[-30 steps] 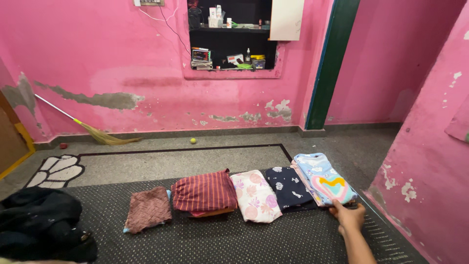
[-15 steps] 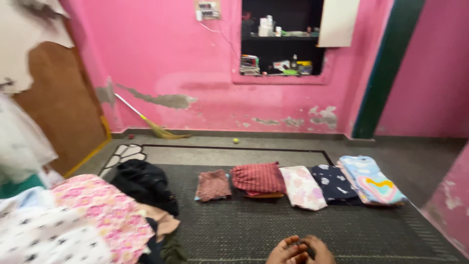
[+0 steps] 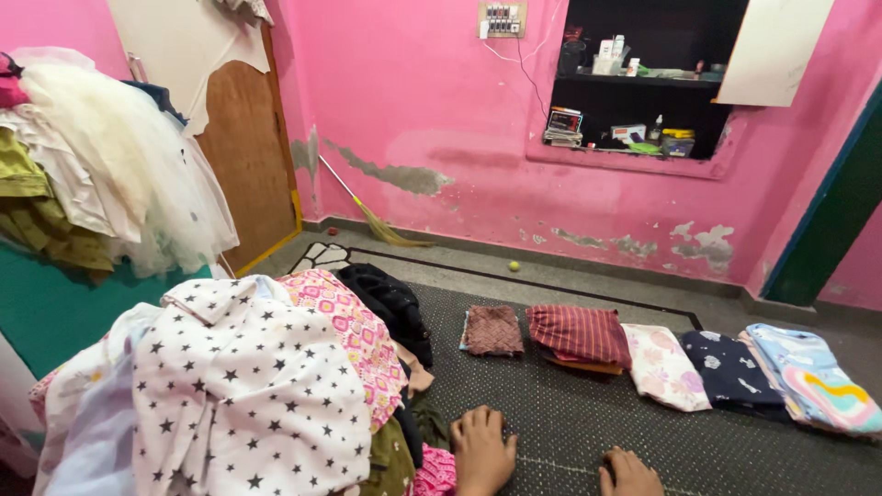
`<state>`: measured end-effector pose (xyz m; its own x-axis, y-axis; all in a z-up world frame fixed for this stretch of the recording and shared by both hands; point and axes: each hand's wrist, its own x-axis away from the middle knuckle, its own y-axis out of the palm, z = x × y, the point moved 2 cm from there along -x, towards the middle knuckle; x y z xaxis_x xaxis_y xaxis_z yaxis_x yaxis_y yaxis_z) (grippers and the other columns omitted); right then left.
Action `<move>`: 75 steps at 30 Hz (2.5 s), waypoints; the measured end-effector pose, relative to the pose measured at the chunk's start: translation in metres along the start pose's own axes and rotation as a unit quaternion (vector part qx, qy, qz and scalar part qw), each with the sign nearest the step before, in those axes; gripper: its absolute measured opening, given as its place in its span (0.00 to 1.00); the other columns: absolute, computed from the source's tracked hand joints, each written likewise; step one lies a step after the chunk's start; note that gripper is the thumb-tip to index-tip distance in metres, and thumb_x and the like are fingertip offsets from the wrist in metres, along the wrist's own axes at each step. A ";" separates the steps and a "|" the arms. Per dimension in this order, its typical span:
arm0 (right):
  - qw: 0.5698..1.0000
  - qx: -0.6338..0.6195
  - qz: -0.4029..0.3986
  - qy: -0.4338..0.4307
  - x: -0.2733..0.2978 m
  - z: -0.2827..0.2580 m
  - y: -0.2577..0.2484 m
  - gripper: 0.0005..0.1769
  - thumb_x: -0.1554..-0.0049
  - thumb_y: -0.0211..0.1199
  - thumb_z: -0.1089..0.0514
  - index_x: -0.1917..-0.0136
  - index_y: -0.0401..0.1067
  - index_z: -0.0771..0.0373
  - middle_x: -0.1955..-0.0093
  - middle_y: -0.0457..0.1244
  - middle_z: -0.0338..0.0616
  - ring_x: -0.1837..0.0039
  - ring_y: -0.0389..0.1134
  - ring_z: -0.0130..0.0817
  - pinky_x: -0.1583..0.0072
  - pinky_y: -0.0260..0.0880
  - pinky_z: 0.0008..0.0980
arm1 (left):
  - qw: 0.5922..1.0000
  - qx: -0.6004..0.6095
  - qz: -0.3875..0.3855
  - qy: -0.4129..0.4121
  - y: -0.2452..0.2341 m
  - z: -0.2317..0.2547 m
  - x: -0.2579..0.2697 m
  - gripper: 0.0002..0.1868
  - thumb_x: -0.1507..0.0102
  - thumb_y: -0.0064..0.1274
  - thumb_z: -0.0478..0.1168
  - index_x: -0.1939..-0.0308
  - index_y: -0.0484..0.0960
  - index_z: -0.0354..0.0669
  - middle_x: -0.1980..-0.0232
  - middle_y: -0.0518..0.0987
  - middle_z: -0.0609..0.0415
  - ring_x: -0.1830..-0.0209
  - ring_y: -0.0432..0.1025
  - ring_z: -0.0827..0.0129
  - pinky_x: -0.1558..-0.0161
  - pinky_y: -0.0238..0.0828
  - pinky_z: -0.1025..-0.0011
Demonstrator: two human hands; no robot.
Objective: The person folds several children's clothing items, including a top with a cartoon print, star-patterned pants, and purple leggings, and aligns them in a row on a mat.
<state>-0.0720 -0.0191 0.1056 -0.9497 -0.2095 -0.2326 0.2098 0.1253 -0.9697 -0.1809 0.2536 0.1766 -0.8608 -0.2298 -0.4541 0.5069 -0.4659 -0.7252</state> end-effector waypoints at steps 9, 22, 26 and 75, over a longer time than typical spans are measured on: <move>0.889 -0.429 -0.108 -0.117 0.008 -0.186 -0.150 0.17 0.46 0.66 0.51 0.46 0.80 0.61 0.50 0.75 0.44 0.48 0.77 0.35 0.45 0.77 0.34 | 0.995 -0.093 0.034 0.012 0.025 -0.002 0.000 0.23 0.42 0.58 0.51 0.51 0.75 0.41 0.44 0.70 0.45 0.38 0.60 0.48 0.37 0.50 0.43; 0.691 -0.649 -0.276 -0.157 0.028 -0.368 -0.270 0.15 0.38 0.62 0.51 0.47 0.76 0.66 0.52 0.71 0.43 0.54 0.70 0.26 0.50 0.71 0.30 | 0.993 -0.114 0.021 0.017 0.003 -0.011 -0.003 0.23 0.41 0.57 0.53 0.51 0.75 0.42 0.44 0.71 0.47 0.38 0.61 0.50 0.37 0.53 0.46; 0.615 -0.763 -0.192 0.047 -0.035 -0.282 -0.266 0.13 0.36 0.53 0.49 0.47 0.70 0.61 0.57 0.67 0.47 0.62 0.69 0.37 0.59 0.72 0.43 | 0.993 -0.120 0.020 0.006 0.019 -0.001 0.002 0.23 0.41 0.57 0.54 0.51 0.75 0.43 0.44 0.71 0.47 0.38 0.62 0.51 0.37 0.54 0.47; 0.898 -0.366 0.208 -0.127 -0.008 -0.053 -0.289 0.24 0.51 0.66 0.68 0.41 0.77 0.59 0.53 0.71 0.46 0.54 0.73 0.32 0.51 0.74 0.34 | 0.966 0.242 -0.030 0.085 -0.080 0.165 -0.062 0.15 0.39 0.53 0.36 0.49 0.83 0.45 0.52 0.84 0.46 0.53 0.80 0.53 0.49 0.75 0.59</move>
<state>-0.1377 -0.0018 0.3915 -0.7214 -0.1995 -0.6631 0.2365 0.8291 -0.5067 -0.1757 0.1641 0.3479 -0.8468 -0.0658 -0.5278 0.3409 -0.8288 -0.4436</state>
